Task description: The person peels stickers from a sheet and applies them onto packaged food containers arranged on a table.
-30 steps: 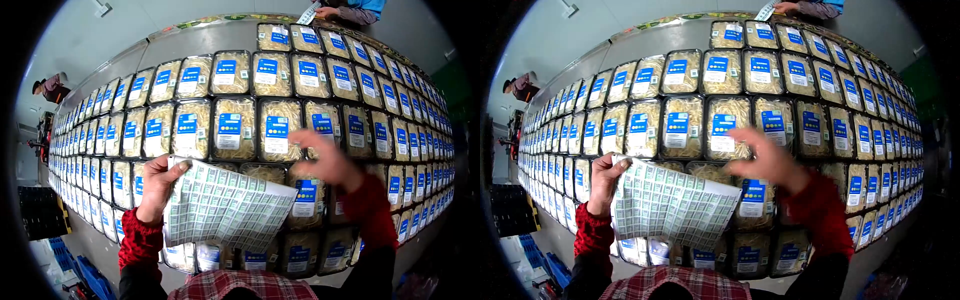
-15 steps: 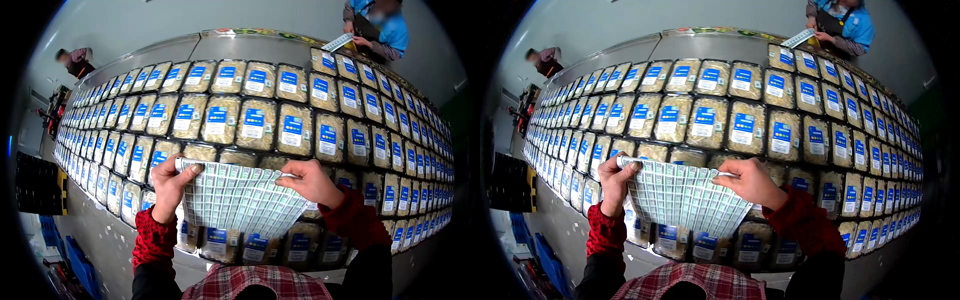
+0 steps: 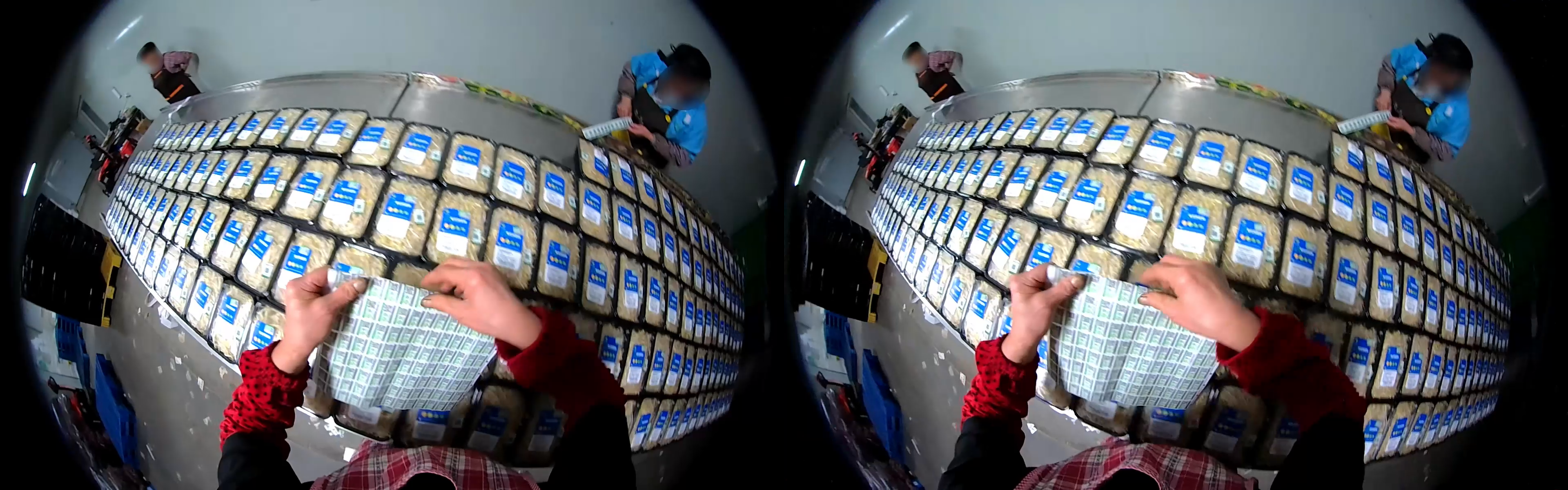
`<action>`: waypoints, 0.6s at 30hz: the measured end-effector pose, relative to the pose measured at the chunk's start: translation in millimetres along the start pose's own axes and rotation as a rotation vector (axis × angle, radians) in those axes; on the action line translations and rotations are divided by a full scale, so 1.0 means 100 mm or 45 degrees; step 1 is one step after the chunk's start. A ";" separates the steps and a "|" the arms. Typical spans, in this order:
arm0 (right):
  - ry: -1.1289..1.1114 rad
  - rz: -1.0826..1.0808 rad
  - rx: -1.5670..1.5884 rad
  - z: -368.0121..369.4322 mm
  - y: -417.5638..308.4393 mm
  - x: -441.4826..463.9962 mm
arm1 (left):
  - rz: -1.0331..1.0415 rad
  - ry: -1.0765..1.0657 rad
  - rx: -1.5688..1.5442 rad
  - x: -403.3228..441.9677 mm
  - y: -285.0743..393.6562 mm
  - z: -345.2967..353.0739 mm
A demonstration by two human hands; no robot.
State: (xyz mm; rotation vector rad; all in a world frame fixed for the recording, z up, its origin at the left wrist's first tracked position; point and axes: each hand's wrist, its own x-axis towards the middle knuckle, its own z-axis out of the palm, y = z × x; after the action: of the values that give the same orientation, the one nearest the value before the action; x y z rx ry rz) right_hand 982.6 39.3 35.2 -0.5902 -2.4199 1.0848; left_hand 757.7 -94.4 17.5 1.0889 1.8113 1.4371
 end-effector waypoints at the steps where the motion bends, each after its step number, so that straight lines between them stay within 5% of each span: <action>1: 0.017 0.000 -0.027 0.12 0.02 0.10 | -0.038 0.008 -0.037 0.04 0.04 -0.04; 8: 0.057 -0.010 -0.149 0.66 0.00 0.62 | -0.179 0.039 -0.131 0.39 -0.44 -0.54; 14: 0.136 -0.335 -0.568 1.08 0.10 0.98 | -0.599 0.013 -0.372 0.71 -0.73 -0.82; 18: 0.050 -0.436 -0.414 1.28 0.38 1.38 | -0.674 0.059 -0.359 0.87 -1.18 -1.10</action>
State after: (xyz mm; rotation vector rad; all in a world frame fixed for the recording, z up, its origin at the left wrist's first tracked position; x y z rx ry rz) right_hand 809.3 60.3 -44.0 -0.2720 -2.5574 0.5418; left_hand 594.2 -83.9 -64.9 0.3951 1.6915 1.3367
